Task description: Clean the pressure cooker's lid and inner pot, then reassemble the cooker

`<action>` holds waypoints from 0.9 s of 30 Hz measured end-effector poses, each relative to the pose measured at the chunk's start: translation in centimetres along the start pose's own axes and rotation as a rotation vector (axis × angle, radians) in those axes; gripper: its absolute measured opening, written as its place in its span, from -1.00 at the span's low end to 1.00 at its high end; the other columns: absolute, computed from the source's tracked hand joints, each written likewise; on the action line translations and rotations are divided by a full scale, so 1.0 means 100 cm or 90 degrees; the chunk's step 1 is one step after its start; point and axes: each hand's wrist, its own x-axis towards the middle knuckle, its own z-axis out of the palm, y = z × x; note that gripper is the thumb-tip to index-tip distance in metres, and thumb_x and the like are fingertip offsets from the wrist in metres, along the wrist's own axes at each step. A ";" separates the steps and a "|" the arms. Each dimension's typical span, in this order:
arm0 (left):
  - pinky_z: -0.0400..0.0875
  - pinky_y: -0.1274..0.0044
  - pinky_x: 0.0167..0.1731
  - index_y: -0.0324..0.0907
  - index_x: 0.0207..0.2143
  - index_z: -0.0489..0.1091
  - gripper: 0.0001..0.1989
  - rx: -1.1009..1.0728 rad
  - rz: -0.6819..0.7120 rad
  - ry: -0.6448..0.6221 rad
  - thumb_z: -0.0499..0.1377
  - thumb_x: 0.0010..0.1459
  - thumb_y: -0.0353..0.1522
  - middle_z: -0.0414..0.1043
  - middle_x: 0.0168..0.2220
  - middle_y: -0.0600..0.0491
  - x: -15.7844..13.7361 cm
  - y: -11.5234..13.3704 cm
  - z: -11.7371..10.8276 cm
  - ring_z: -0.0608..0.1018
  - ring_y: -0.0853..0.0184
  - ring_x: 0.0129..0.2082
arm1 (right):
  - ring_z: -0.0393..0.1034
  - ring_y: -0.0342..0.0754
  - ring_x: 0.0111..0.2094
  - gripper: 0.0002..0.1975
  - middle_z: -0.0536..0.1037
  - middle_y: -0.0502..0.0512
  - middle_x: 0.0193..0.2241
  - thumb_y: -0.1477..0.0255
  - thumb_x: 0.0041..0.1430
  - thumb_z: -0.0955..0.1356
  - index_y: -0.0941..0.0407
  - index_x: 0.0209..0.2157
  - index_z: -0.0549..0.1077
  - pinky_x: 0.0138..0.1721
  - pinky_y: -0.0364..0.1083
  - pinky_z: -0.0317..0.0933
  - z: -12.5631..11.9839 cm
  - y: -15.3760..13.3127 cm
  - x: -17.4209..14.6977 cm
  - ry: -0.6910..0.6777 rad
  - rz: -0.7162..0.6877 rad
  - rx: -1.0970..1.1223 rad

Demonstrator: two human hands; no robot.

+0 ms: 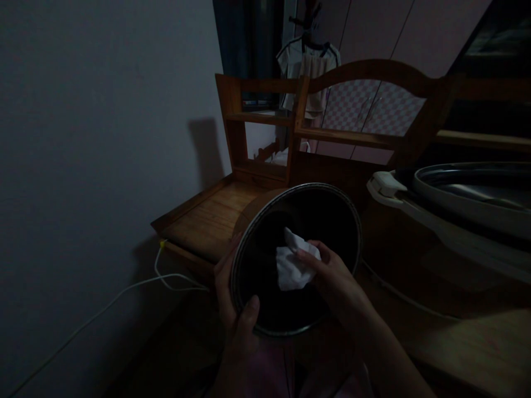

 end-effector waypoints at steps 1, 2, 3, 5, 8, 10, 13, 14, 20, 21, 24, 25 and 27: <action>0.24 0.17 0.24 -0.05 0.23 0.31 -0.39 -0.001 -0.002 0.004 0.20 0.09 -0.24 0.28 0.22 -0.04 0.000 0.000 0.000 0.30 -0.02 0.27 | 0.45 -0.07 -0.32 -0.45 0.56 0.03 -0.28 0.29 -0.09 0.64 0.12 -0.14 0.41 -0.32 -0.14 0.34 0.000 0.000 0.000 -0.009 0.002 -0.007; 0.23 0.16 0.25 -0.05 0.23 0.32 -0.39 -0.001 -0.006 0.009 0.20 0.09 -0.24 0.28 0.22 -0.05 0.001 0.000 0.000 0.30 -0.03 0.27 | 0.45 -0.08 -0.33 -0.45 0.56 0.03 -0.29 0.30 -0.11 0.65 0.12 -0.15 0.41 -0.32 -0.15 0.33 0.000 0.000 -0.001 -0.020 0.001 -0.018; 0.22 0.14 0.25 -0.05 0.23 0.32 -0.39 0.000 -0.012 0.013 0.20 0.09 -0.24 0.29 0.22 -0.05 0.001 0.000 0.000 0.30 -0.04 0.27 | 0.44 -0.09 -0.35 -0.48 0.55 0.02 -0.31 0.29 -0.09 0.64 0.13 -0.17 0.42 -0.34 -0.16 0.31 0.000 0.000 -0.001 -0.028 -0.001 -0.031; 0.19 0.12 0.26 -0.05 0.22 0.32 -0.38 0.000 -0.017 0.014 0.21 0.08 -0.24 0.29 0.21 -0.05 0.000 0.000 0.000 0.30 -0.06 0.27 | 0.41 -0.12 -0.38 -0.54 0.53 0.02 -0.35 0.25 -0.02 0.61 0.16 -0.20 0.44 -0.38 -0.19 0.28 0.000 0.000 -0.002 -0.029 -0.004 -0.045; 0.21 0.14 0.25 -0.04 0.25 0.28 -0.35 -0.014 -0.035 0.015 0.21 0.07 -0.24 0.27 0.23 -0.05 -0.002 -0.003 -0.002 0.28 -0.06 0.29 | 0.37 -0.14 -0.41 -0.61 0.50 0.00 -0.37 0.21 0.09 0.56 0.17 -0.20 0.47 -0.41 -0.20 0.24 -0.001 0.002 -0.002 -0.025 -0.012 -0.045; 0.22 0.16 0.26 -0.04 0.27 0.26 -0.33 -0.031 -0.050 0.022 0.22 0.07 -0.26 0.27 0.24 -0.04 -0.003 -0.005 -0.003 0.27 -0.04 0.30 | 0.37 -0.15 -0.40 -0.63 0.50 0.00 -0.36 0.20 0.13 0.53 0.16 -0.20 0.49 -0.41 -0.21 0.24 -0.002 0.002 -0.001 -0.019 -0.027 -0.052; 0.21 0.16 0.27 -0.02 0.26 0.27 -0.33 -0.040 -0.065 0.025 0.23 0.06 -0.28 0.27 0.24 -0.02 -0.004 -0.006 -0.003 0.27 -0.03 0.30 | 0.40 -0.11 -0.35 -0.62 0.54 0.05 -0.29 0.18 0.14 0.53 0.16 -0.17 0.49 -0.35 -0.18 0.27 -0.004 0.004 0.001 0.005 -0.033 -0.073; 0.21 0.16 0.26 -0.02 0.25 0.27 -0.34 -0.034 -0.066 0.025 0.22 0.06 -0.27 0.28 0.24 -0.02 -0.004 -0.006 -0.002 0.27 -0.04 0.30 | 0.41 -0.09 -0.34 -0.61 0.55 0.06 -0.28 0.17 0.14 0.53 0.16 -0.16 0.49 -0.34 -0.17 0.28 -0.005 0.004 0.002 0.013 -0.033 -0.080; 0.27 0.11 0.23 -0.05 0.21 0.31 -0.41 0.020 -0.064 0.034 0.19 0.11 -0.21 0.31 0.22 -0.05 -0.001 0.003 0.003 0.31 -0.08 0.28 | 0.44 -0.06 -0.31 -0.58 0.60 0.08 -0.24 0.15 0.15 0.52 0.13 -0.07 0.54 -0.28 -0.15 0.29 -0.009 0.002 0.005 0.021 -0.018 -0.070; 0.27 0.11 0.22 -0.04 0.21 0.31 -0.41 0.027 -0.067 0.032 0.20 0.10 -0.21 0.31 0.22 -0.05 -0.001 0.005 0.004 0.31 -0.09 0.28 | 0.44 -0.07 -0.33 -0.58 0.60 0.08 -0.25 0.15 0.14 0.52 0.13 -0.08 0.56 -0.29 -0.15 0.28 -0.009 0.001 0.006 0.014 -0.006 -0.052; 0.22 0.06 0.24 -0.01 0.22 0.32 -0.42 0.047 -0.061 0.026 0.20 0.11 -0.24 0.31 0.23 -0.03 0.000 0.009 0.004 0.30 -0.09 0.28 | 0.45 -0.06 -0.36 -0.59 0.61 0.12 -0.32 0.14 0.09 0.54 0.18 -0.18 0.60 -0.31 -0.15 0.27 -0.008 -0.002 0.007 0.003 0.031 -0.002; 0.20 0.04 0.25 0.01 0.22 0.32 -0.42 0.049 -0.057 0.022 0.20 0.11 -0.26 0.31 0.24 -0.02 0.000 0.010 0.004 0.29 -0.09 0.29 | 0.45 -0.05 -0.37 -0.59 0.60 0.13 -0.34 0.14 0.07 0.55 0.20 -0.22 0.61 -0.31 -0.15 0.27 -0.008 -0.002 0.008 0.009 0.041 0.006; 0.17 0.03 0.26 0.02 0.22 0.32 -0.43 0.044 -0.059 0.014 0.20 0.12 -0.30 0.30 0.25 -0.01 0.001 0.012 0.004 0.28 -0.09 0.30 | 0.44 -0.03 -0.39 -0.58 0.59 0.15 -0.38 0.13 0.02 0.57 0.22 -0.29 0.62 -0.33 -0.13 0.27 -0.010 -0.003 0.008 0.029 0.059 0.011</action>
